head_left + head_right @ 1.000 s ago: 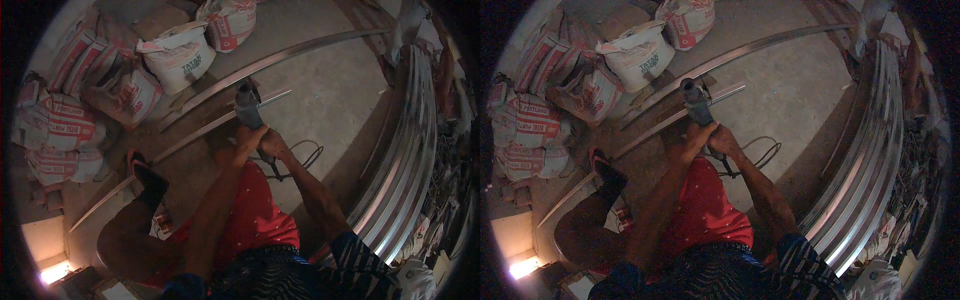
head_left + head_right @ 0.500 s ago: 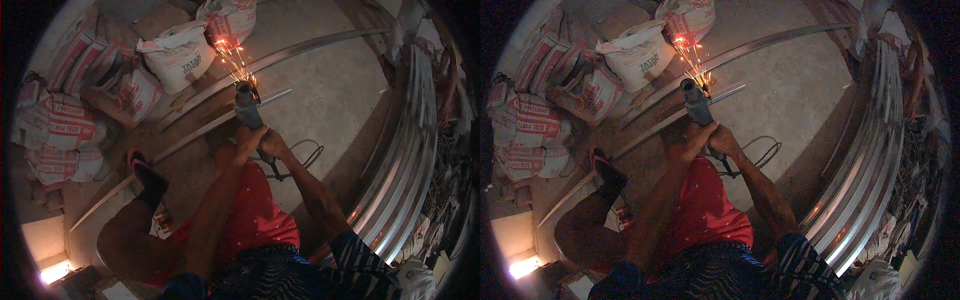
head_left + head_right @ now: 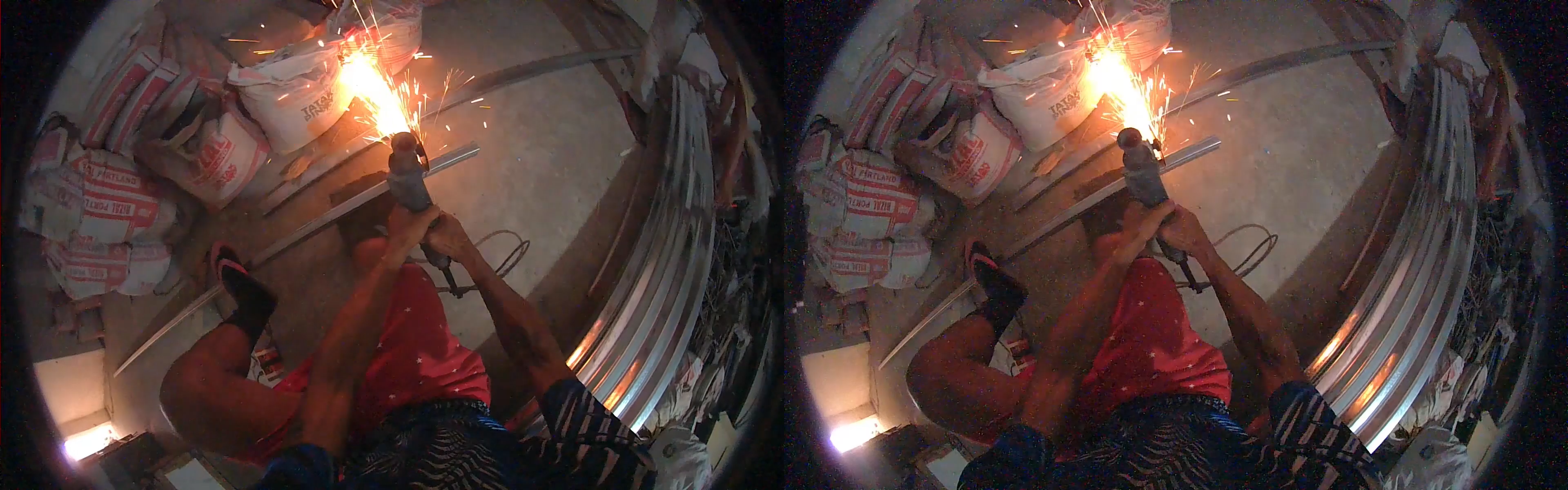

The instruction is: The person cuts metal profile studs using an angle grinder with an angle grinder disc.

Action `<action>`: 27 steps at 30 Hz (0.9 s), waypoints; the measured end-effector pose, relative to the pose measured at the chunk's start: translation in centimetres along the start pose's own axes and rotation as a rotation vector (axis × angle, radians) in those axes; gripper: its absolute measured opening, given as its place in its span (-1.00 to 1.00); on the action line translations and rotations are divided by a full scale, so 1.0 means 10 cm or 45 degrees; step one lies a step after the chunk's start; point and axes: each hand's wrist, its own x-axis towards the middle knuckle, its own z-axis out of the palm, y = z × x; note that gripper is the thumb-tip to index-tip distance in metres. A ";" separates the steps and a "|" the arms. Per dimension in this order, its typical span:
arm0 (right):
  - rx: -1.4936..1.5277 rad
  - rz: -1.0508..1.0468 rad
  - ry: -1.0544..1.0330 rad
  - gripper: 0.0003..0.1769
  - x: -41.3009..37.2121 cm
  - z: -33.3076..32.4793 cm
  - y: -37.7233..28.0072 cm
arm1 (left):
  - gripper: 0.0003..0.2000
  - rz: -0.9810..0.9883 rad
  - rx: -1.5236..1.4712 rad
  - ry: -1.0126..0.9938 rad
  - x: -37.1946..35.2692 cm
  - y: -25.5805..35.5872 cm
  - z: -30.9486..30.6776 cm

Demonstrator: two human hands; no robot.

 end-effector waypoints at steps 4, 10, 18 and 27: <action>-0.084 -0.032 0.068 -0.59 0.03 0.05 0.10 | -0.56 -0.033 0.062 -0.002 0.06 -0.02 0.03; 0.056 0.068 0.096 -0.67 0.04 0.08 0.12 | -0.55 0.020 0.099 0.093 0.03 -0.02 0.03; -0.072 -0.105 -0.001 -0.57 0.11 0.15 0.29 | -0.51 0.053 -0.019 0.076 0.03 -0.02 0.03; -0.018 0.100 -0.060 -0.52 0.02 -0.01 0.03 | -0.49 -0.035 0.073 -0.004 0.01 0.04 -0.01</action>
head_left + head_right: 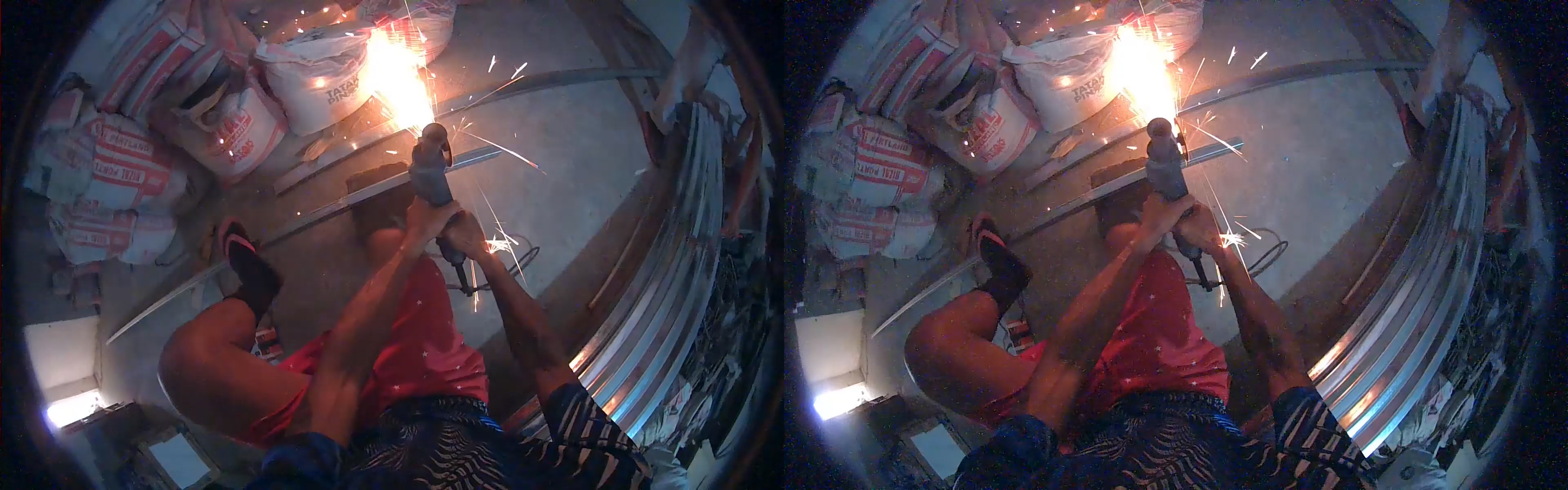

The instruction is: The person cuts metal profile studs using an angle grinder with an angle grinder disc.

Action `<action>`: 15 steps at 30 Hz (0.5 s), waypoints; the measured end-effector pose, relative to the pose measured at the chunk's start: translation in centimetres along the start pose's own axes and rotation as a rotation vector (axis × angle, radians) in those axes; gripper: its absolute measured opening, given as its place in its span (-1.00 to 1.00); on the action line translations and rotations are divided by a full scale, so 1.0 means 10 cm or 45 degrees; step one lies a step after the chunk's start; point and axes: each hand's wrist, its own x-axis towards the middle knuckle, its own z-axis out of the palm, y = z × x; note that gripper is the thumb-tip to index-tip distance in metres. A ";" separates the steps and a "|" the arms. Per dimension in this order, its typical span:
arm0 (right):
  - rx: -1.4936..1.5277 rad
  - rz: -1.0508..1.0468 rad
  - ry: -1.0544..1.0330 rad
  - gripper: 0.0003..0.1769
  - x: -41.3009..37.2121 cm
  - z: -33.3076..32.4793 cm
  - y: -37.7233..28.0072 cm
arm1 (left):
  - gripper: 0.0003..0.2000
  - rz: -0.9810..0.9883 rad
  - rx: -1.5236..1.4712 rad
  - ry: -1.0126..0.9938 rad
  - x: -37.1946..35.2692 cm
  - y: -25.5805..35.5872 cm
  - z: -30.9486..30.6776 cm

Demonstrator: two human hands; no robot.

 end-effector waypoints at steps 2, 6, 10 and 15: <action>0.067 -0.019 -0.027 -0.51 0.04 0.03 0.10 | -0.48 -0.009 0.009 0.012 0.01 0.01 0.01; -0.131 -0.187 0.009 -0.57 0.21 0.15 0.37 | -0.48 0.055 0.012 0.078 0.10 -0.13 0.09; -0.132 -0.153 0.031 -0.59 0.19 0.15 0.31 | -0.47 -0.004 0.092 0.020 0.06 -0.03 0.02; 0.085 -0.013 0.007 -0.61 0.01 0.02 0.03 | -0.47 0.016 0.090 0.066 0.07 -0.03 0.04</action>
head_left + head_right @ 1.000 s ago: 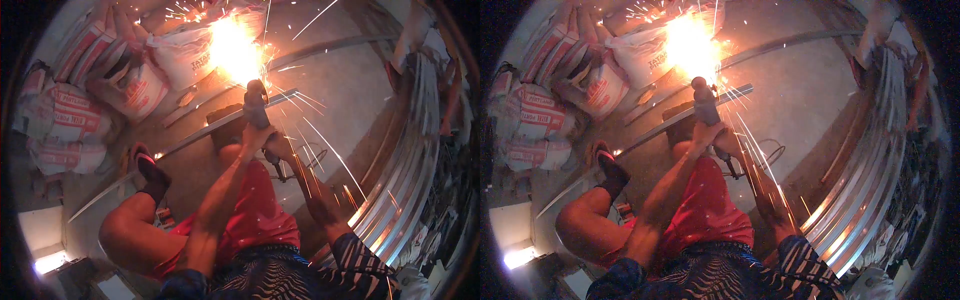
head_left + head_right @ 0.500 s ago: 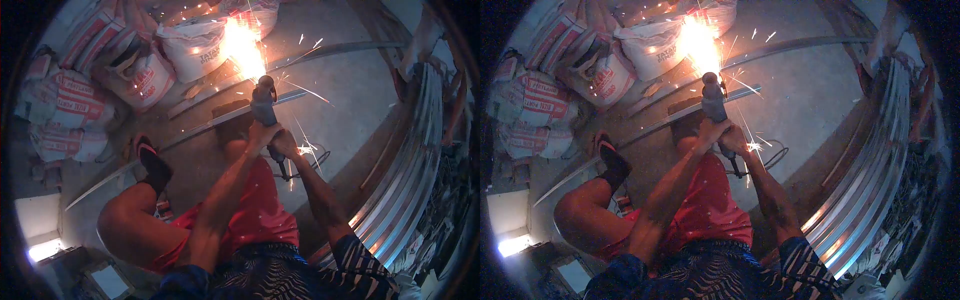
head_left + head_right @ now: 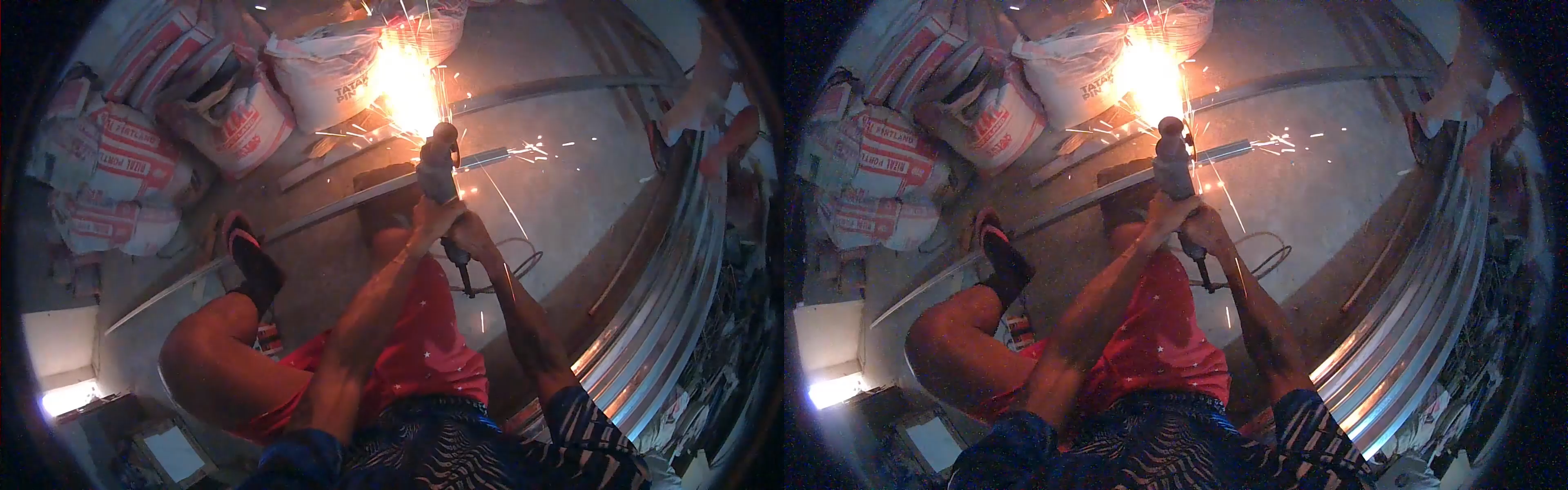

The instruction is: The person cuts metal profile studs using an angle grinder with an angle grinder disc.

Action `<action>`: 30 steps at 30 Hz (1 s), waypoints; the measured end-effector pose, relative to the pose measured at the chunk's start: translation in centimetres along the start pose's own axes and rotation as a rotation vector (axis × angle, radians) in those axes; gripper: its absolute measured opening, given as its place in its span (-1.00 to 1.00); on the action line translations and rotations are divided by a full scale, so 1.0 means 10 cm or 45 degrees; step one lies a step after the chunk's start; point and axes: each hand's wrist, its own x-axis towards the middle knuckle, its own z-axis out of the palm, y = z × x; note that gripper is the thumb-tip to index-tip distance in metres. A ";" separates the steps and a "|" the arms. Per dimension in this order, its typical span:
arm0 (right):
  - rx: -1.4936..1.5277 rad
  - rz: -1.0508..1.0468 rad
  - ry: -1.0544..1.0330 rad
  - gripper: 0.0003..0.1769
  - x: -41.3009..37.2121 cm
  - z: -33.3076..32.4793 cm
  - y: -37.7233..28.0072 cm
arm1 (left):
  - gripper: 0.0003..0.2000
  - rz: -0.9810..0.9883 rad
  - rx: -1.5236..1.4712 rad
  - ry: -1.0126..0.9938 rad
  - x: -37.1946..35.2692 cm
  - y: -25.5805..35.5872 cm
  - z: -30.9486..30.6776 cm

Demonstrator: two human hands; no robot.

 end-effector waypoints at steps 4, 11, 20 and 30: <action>0.003 0.017 -0.043 -0.62 0.05 0.04 0.07 | -0.48 -0.018 0.033 0.025 0.04 -0.05 0.04; -0.129 -0.149 0.006 -0.58 0.05 0.05 0.16 | -0.49 -0.027 -0.028 0.052 -0.04 0.06 0.00; -0.288 -0.185 -0.067 -0.51 0.11 0.01 0.17 | -0.41 0.021 -0.009 0.155 0.08 -0.18 0.15; -0.160 -0.074 -0.061 -0.61 0.15 0.06 0.31 | -0.37 -0.010 -0.033 -0.003 0.05 -0.08 0.05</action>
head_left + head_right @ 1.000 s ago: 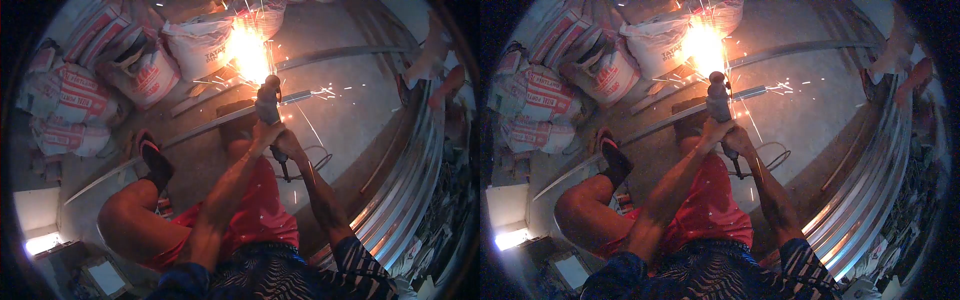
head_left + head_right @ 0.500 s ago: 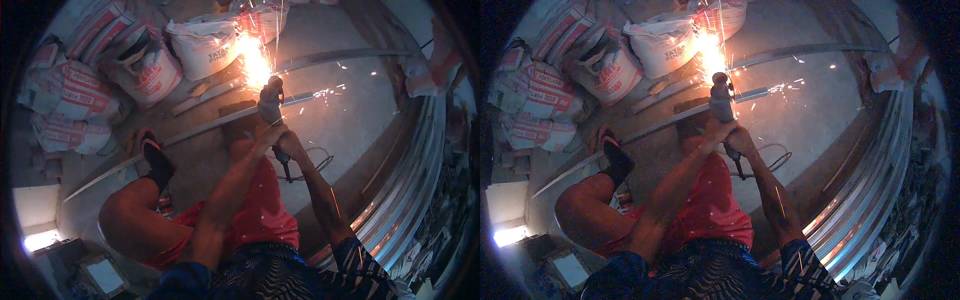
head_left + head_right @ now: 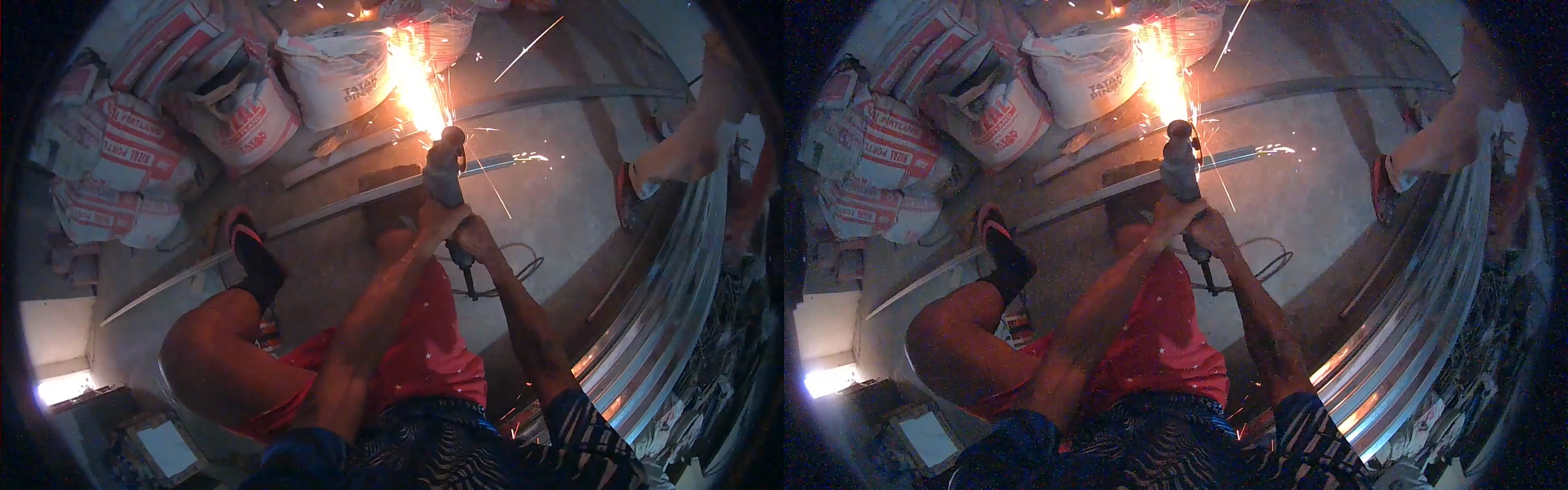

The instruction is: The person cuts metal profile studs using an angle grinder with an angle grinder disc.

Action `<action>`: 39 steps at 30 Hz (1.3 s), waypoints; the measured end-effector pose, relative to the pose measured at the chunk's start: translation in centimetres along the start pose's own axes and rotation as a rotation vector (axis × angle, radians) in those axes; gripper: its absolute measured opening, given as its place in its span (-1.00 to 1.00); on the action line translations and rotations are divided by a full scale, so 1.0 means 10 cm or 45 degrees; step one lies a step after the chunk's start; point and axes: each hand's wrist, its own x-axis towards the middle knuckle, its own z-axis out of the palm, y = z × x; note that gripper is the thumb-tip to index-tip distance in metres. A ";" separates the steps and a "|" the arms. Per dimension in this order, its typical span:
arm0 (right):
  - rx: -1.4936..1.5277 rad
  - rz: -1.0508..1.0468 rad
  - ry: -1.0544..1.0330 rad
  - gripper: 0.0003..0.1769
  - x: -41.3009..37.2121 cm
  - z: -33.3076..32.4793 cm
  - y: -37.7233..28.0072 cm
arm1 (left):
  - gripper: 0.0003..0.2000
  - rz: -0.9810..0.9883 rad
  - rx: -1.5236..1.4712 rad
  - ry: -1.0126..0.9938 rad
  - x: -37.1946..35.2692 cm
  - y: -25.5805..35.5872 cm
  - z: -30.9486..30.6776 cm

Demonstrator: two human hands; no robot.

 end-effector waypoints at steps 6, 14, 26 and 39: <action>0.077 -0.134 -0.007 -0.61 0.00 0.01 0.09 | -0.40 0.033 -0.040 0.034 -0.08 0.09 -0.03; 0.185 0.025 -0.011 -0.63 -0.07 -0.05 -0.12 | -0.45 -0.099 0.072 -0.025 -0.06 0.12 -0.04; 0.068 -0.010 -0.051 -0.50 -0.06 -0.07 -0.10 | -0.39 -0.026 -0.010 0.098 -0.03 -0.01 0.06; 0.077 -0.060 0.004 -0.53 -0.06 -0.04 -0.03 | -0.39 -0.059 -0.038 -0.007 0.05 -0.12 0.11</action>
